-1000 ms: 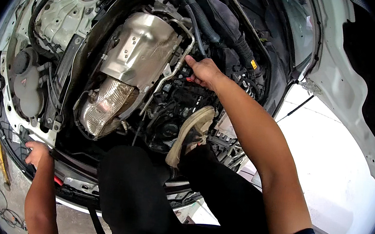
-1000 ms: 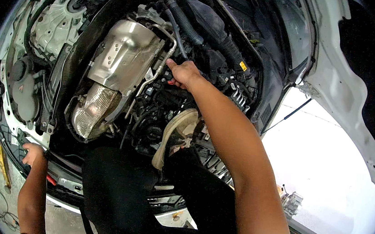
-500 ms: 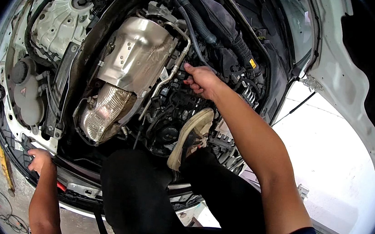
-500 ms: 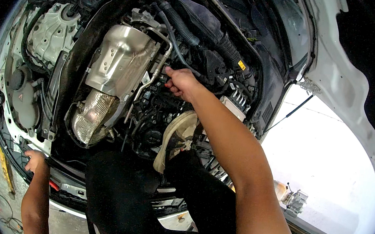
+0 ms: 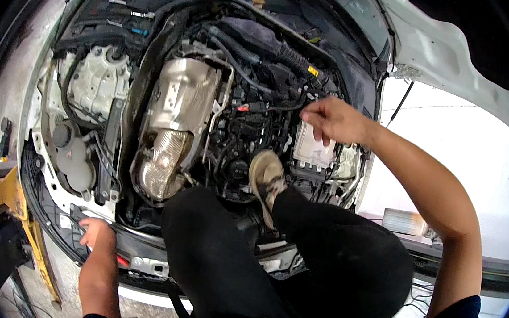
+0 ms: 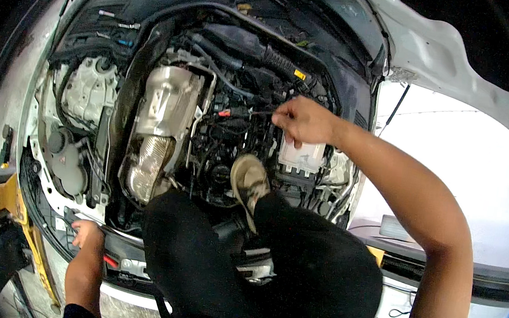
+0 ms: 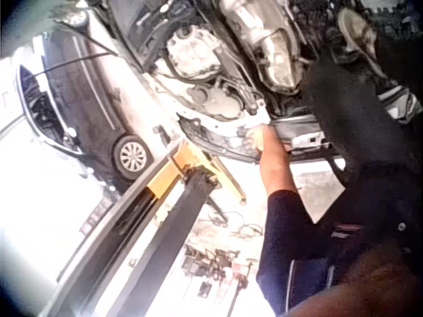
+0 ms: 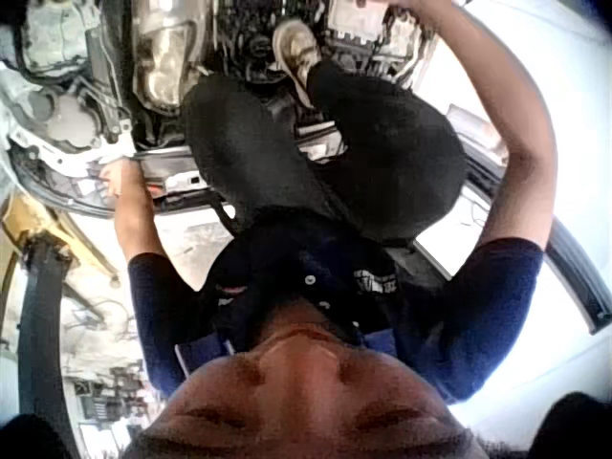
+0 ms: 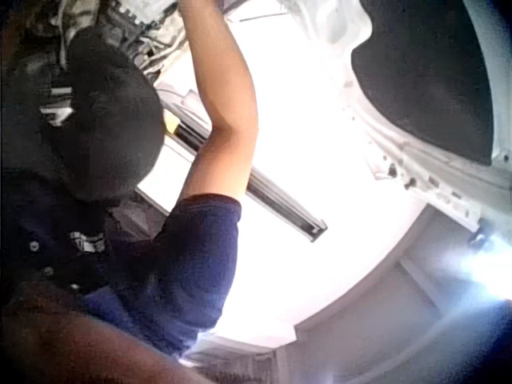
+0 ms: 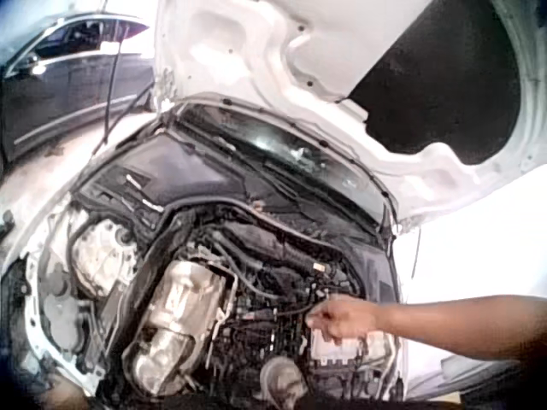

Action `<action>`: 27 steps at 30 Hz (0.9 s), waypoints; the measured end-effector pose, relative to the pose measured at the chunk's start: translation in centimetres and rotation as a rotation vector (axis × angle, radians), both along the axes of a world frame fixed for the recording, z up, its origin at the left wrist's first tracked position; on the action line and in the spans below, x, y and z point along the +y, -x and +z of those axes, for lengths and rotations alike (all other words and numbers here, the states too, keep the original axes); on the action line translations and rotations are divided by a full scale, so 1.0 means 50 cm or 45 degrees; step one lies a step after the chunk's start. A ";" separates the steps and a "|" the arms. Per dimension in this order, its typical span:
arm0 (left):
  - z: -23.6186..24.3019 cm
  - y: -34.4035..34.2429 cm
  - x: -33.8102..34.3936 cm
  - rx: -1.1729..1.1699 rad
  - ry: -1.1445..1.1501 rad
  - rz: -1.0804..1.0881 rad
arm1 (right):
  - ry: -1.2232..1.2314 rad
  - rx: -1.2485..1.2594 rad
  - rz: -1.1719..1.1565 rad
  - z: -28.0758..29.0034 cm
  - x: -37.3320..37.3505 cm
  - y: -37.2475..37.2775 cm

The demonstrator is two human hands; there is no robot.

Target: The person uses a screwdriver and pliers to disconnect electrical connectors and hoses from a car engine. They manipulate various parts of the engine block and surrounding components by hand and with tools while leaning over the front of the vehicle.

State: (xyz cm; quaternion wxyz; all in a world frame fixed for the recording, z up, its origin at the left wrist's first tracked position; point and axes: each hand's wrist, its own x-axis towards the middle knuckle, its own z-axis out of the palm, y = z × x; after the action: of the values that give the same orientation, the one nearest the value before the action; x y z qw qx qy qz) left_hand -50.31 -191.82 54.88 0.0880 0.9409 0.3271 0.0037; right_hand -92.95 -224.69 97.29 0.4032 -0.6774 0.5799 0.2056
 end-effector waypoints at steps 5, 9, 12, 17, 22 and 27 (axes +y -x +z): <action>0.017 0.002 -0.002 -0.018 -0.002 0.041 | 0.105 -0.151 0.071 -0.002 0.067 0.041; 0.009 -0.014 0.012 -0.069 -0.037 0.067 | 0.151 -0.152 0.056 -0.093 0.083 0.088; 0.010 0.006 0.020 -0.093 -0.067 0.063 | 0.117 -0.270 0.045 -0.170 0.090 0.140; 0.044 -0.075 0.076 -0.174 -0.114 -0.116 | 0.131 -0.540 0.165 -0.257 0.094 0.120; 0.344 0.034 -0.192 -0.478 1.104 -1.117 | 0.073 -0.757 0.260 -0.312 0.135 0.081; 0.579 0.394 -0.495 0.519 2.337 -0.928 | -0.097 -1.227 -0.071 -0.289 0.164 0.021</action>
State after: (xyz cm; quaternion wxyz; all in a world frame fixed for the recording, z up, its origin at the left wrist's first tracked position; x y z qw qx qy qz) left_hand -70.02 -216.55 83.81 0.7166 0.5347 -0.0954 -0.4376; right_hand -93.98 -216.48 82.82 0.6558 -0.6644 0.3371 -0.1215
